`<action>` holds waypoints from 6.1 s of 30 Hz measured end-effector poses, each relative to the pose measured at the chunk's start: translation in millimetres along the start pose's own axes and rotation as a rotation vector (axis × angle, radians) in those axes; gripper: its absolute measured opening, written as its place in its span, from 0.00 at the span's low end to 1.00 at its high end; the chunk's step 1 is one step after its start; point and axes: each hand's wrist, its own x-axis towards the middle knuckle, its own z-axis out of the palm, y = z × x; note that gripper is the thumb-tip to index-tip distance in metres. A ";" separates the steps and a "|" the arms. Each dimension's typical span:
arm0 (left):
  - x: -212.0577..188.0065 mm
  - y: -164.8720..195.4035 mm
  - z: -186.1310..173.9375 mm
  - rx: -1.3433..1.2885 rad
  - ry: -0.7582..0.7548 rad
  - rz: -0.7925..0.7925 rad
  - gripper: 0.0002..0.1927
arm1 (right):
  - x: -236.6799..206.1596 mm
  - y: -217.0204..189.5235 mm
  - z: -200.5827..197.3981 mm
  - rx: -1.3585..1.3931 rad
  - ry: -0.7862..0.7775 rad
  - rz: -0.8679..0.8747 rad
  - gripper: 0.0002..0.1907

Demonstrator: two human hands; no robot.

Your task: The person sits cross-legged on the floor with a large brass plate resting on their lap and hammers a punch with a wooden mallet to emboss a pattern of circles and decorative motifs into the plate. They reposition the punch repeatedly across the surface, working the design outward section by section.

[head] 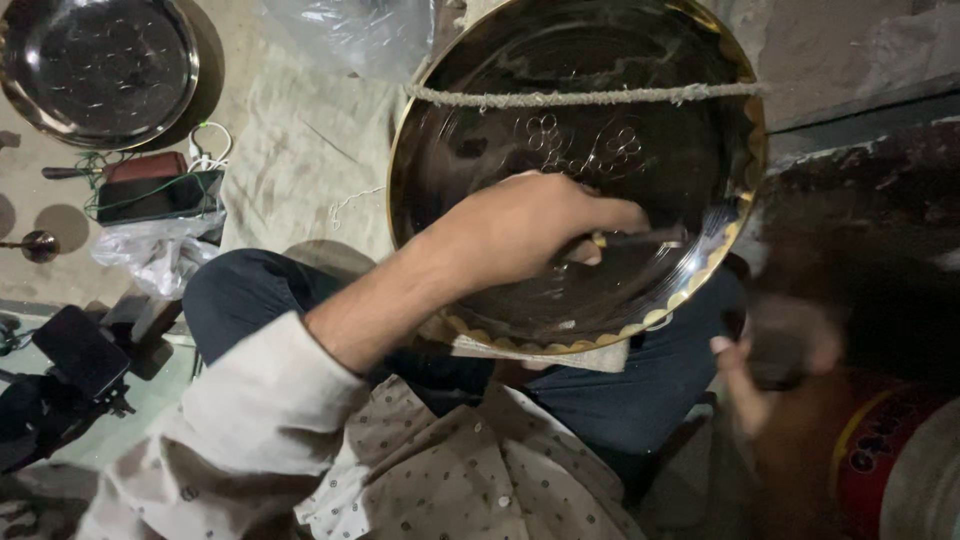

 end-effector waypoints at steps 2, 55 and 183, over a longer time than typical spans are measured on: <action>-7.4 3.1 2.0 -0.015 0.093 -0.009 0.19 | 19.8 6.4 -10.0 0.129 -0.086 -0.041 0.14; -27.9 5.2 19.4 -0.108 0.282 -0.072 0.22 | 89.3 52.8 -28.7 -0.457 -0.205 -0.887 0.23; -36.4 0.6 48.4 0.025 0.746 -0.128 0.23 | 172.0 4.8 -49.9 -0.186 -0.508 -0.128 0.24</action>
